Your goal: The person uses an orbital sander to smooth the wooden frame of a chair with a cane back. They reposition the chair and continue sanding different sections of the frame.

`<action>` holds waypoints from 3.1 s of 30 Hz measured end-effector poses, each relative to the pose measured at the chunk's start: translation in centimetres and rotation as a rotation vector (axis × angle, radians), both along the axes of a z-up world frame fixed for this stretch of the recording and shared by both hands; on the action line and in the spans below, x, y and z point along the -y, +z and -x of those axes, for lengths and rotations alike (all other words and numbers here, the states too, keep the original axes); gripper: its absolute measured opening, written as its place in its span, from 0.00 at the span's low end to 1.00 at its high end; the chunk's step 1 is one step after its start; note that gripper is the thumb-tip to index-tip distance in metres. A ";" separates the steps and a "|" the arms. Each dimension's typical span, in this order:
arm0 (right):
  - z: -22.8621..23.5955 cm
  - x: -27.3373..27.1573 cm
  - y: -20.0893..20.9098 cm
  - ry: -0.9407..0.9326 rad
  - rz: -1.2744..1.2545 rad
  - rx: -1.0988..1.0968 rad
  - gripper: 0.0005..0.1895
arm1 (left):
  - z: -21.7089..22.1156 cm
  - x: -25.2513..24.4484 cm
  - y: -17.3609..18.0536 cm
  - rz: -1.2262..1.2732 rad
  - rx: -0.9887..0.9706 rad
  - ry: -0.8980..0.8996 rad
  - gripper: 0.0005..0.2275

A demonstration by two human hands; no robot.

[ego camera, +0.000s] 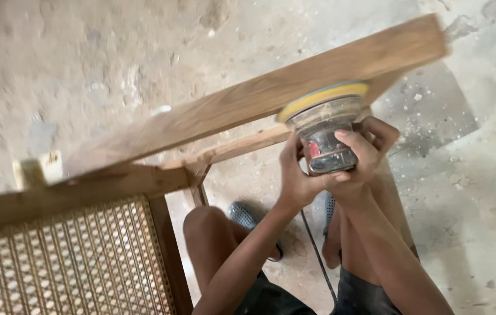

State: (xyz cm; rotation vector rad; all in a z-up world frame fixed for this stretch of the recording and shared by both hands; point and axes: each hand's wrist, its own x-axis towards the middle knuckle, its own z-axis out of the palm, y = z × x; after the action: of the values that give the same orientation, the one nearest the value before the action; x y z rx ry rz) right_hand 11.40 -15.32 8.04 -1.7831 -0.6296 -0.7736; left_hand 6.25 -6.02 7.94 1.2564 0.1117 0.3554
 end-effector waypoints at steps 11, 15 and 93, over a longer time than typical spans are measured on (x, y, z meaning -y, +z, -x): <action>6.0 -8.3 0.6 0.076 0.225 0.092 0.21 | 6.7 -7.5 -0.3 0.162 0.063 0.121 0.36; 7.4 -9.6 1.0 0.148 0.195 0.048 0.24 | 7.7 -8.1 0.2 0.317 0.158 0.170 0.38; 14.8 -16.6 5.6 0.214 0.681 0.238 0.32 | 13.8 -13.4 -3.5 0.561 0.345 0.267 0.36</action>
State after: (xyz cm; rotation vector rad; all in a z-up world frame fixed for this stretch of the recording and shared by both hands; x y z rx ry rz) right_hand -3.38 1.27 13.68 -2.1908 -1.3409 -0.6701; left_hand -7.56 7.33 4.45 0.6123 0.0758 0.7124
